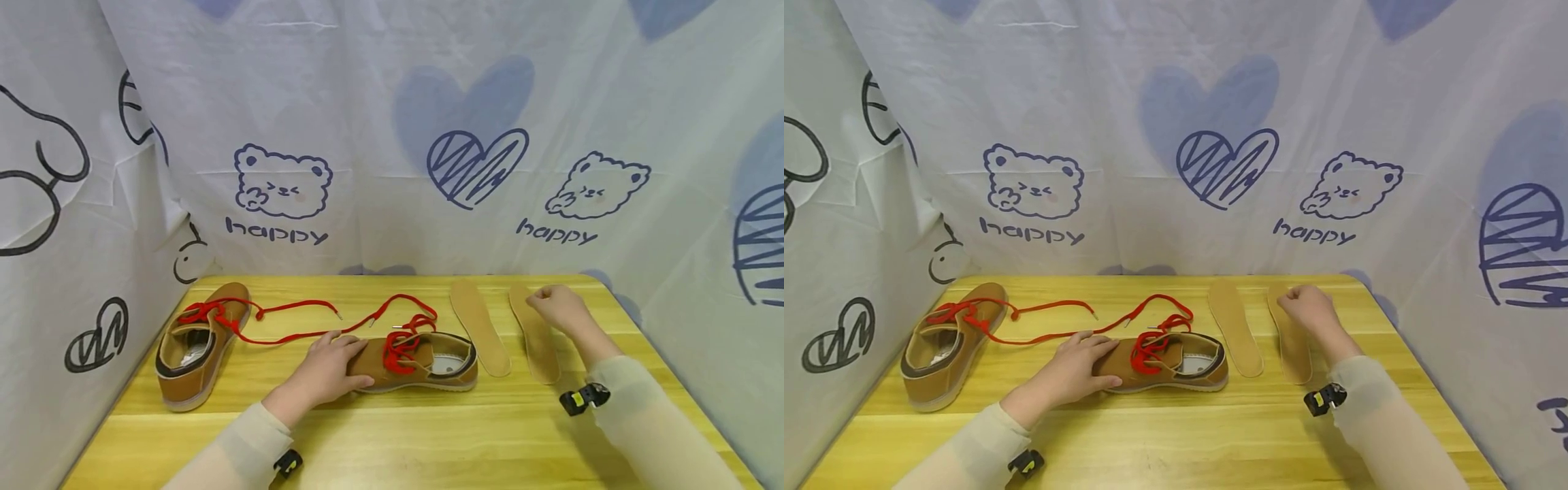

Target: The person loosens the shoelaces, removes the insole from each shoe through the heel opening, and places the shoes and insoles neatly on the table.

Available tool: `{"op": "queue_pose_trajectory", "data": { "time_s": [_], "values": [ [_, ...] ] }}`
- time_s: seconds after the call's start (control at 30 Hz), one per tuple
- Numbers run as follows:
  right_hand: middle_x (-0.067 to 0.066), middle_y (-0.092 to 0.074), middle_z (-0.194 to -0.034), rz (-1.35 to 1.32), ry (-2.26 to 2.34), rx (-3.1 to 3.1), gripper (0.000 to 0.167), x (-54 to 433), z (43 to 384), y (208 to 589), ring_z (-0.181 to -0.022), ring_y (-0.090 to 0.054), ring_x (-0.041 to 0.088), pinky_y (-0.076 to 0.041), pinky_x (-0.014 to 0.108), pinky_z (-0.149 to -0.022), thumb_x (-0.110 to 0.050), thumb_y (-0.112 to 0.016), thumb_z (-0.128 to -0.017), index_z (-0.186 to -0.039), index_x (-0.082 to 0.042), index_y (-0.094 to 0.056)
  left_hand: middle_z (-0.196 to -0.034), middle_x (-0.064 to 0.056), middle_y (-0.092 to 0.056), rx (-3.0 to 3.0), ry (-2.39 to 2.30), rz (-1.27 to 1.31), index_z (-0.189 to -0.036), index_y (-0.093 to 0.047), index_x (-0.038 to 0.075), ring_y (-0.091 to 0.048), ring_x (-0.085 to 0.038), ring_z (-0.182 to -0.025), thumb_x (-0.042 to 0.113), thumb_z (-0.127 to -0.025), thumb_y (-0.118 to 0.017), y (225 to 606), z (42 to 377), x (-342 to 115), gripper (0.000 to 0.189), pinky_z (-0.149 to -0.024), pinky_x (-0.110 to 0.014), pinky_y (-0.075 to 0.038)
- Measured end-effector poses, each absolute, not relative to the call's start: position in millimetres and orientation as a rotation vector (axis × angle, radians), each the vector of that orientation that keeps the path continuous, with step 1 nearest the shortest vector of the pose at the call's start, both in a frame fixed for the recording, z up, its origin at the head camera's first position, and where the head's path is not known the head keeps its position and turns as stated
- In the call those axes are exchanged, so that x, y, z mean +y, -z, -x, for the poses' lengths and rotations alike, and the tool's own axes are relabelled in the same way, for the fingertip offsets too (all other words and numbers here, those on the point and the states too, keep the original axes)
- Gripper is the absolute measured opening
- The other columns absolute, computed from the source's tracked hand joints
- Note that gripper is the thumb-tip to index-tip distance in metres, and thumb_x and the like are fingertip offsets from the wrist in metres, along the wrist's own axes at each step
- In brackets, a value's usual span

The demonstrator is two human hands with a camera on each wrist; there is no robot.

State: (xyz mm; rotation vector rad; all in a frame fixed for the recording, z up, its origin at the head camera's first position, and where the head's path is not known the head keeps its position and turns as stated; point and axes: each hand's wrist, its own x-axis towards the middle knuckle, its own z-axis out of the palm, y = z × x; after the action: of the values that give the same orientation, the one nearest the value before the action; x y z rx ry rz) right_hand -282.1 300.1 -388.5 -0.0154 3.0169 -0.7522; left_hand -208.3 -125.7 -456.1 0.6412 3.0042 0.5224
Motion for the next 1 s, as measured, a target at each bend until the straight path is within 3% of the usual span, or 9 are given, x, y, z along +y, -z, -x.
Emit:
{"op": "queue_pose_trajectory", "data": {
  "time_s": [0.07,0.13,0.37,0.6,1.0],
  "values": [
    [0.028,-0.065,-0.114,0.053,0.742,3.028,0.041,292,276,385,-0.097,-0.060,0.041,-0.051,0.048,-0.079,-0.031,-0.054,-0.098,-0.111,0.006,-0.067,-0.144,-0.012,-0.054,3.002,-0.524,-0.639,-0.144,-0.055,0.011,-0.036,-0.046,-0.138,0.051,-0.086,-0.074,456,208,-125,0.073,-0.109,-0.064,-0.031],
    [0.030,-0.061,-0.126,0.086,0.752,3.027,0.043,283,271,383,-0.109,-0.058,0.046,-0.050,0.052,-0.084,-0.031,-0.054,-0.099,-0.116,0.006,-0.067,-0.144,-0.012,-0.054,3.001,-0.528,-0.635,-0.144,-0.055,0.011,-0.036,-0.046,-0.139,0.051,-0.086,-0.074,455,207,-125,0.073,-0.110,-0.064,-0.031],
    [0.029,-0.059,-0.130,0.212,0.826,3.027,0.030,255,254,384,-0.125,-0.049,0.050,-0.044,0.060,-0.098,-0.025,-0.059,-0.099,-0.106,0.001,-0.073,-0.144,-0.011,-0.054,2.998,-0.538,-0.626,-0.145,-0.055,0.011,-0.035,-0.046,-0.139,0.051,-0.086,-0.074,457,208,-124,0.073,-0.110,-0.064,-0.030],
    [0.025,-0.064,-0.118,0.365,0.821,3.063,0.019,239,246,394,-0.119,-0.050,0.051,-0.036,0.065,-0.103,-0.020,-0.063,-0.097,-0.090,-0.005,-0.073,-0.143,-0.011,-0.055,3.006,-0.548,-0.622,-0.144,-0.056,0.011,-0.036,-0.046,-0.138,0.050,-0.086,-0.076,456,208,-125,0.072,-0.110,-0.064,-0.030],
    [0.024,-0.061,-0.129,0.413,0.818,2.983,0.015,221,237,405,-0.126,-0.044,0.053,-0.030,0.066,-0.109,-0.022,-0.064,-0.098,-0.089,-0.013,-0.073,-0.144,-0.012,-0.054,2.995,-0.557,-0.617,-0.144,-0.055,0.010,-0.035,-0.047,-0.139,0.050,-0.086,-0.075,456,207,-125,0.073,-0.110,-0.064,-0.030]
  ]
}}
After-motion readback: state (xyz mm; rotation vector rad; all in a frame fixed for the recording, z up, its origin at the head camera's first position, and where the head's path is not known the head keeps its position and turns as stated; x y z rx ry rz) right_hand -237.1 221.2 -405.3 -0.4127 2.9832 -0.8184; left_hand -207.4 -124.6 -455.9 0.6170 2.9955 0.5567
